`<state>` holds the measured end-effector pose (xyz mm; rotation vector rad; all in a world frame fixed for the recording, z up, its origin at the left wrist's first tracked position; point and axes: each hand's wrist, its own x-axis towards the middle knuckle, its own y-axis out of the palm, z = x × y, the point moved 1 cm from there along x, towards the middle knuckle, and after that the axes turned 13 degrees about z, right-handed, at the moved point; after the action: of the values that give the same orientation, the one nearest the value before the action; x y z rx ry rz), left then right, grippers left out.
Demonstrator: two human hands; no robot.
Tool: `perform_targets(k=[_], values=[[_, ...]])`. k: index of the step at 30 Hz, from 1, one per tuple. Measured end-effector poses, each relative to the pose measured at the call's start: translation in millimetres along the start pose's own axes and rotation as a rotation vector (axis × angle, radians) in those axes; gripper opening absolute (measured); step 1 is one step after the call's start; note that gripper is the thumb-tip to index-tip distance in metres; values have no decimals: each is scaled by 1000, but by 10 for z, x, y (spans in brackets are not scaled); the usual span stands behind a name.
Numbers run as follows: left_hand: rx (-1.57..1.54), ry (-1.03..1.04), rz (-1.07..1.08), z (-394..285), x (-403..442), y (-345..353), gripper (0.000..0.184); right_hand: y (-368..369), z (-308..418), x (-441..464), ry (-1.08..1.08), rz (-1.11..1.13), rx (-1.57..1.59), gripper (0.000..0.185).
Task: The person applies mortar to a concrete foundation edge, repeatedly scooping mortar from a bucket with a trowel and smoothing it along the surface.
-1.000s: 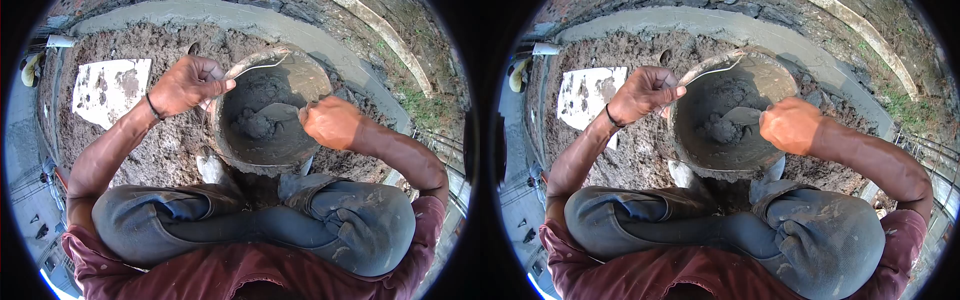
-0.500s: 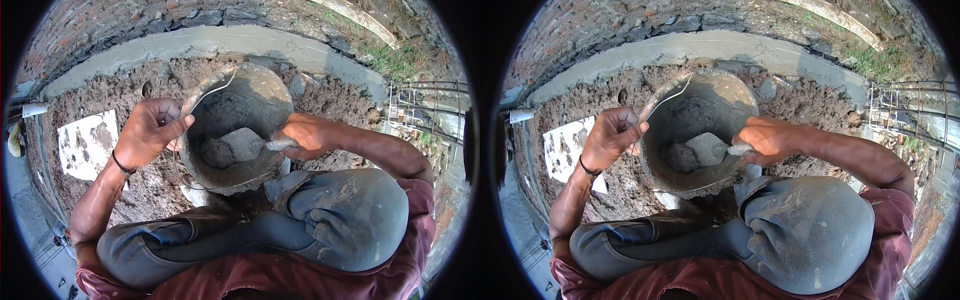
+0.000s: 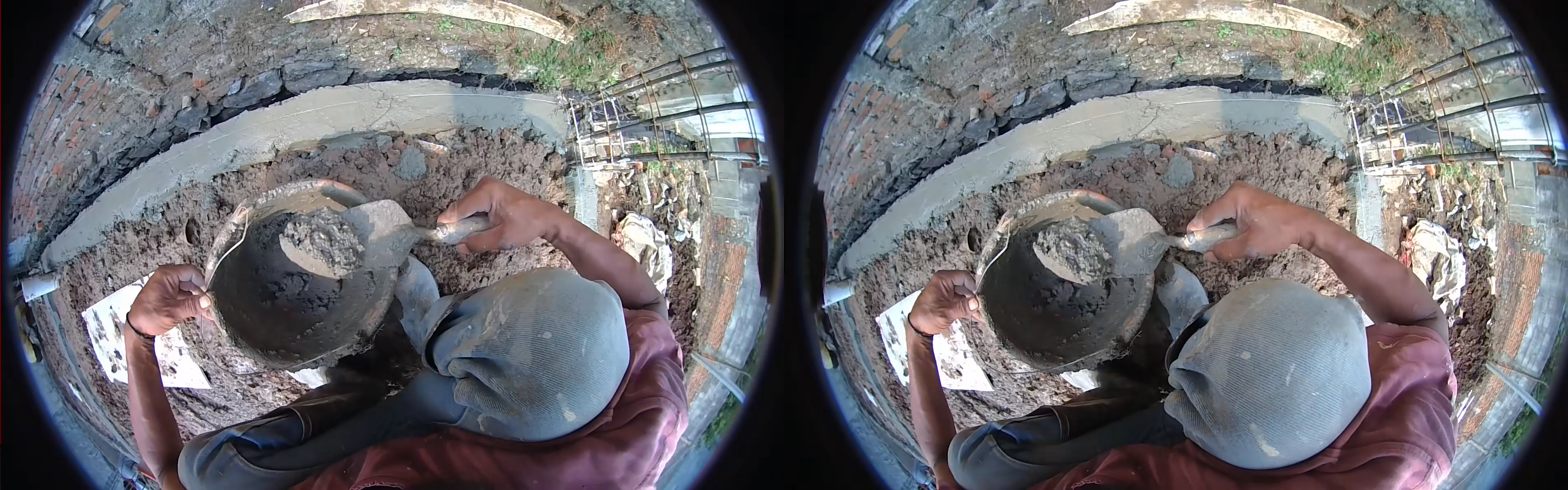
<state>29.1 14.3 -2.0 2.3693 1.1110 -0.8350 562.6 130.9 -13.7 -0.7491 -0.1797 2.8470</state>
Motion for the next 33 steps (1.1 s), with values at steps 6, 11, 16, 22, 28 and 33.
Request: perform_targets(k=[6,11,16,22,28,33], values=[[62,56,-1,-348,71,-171,62,-400,-97,-818,194,-369,89,37],[250,238,-290,-492,361,-379,35,-858,-527,-1220,236,-630,-4,40],[980,353,-496,-899,1229,-447,17,-1191,-870,-1200,213,-685,18,35],[1388,379,-662,-1034,2453,-686,18,-970,-1264,-800,177,-764,159,38],[1436,40,-744,-733,2540,-1141,21,-675,-1651,-641,199,-751,281,43],[1420,-3,-813,-299,2010,-1612,21,-580,-1582,-581,192,-772,288,40]])
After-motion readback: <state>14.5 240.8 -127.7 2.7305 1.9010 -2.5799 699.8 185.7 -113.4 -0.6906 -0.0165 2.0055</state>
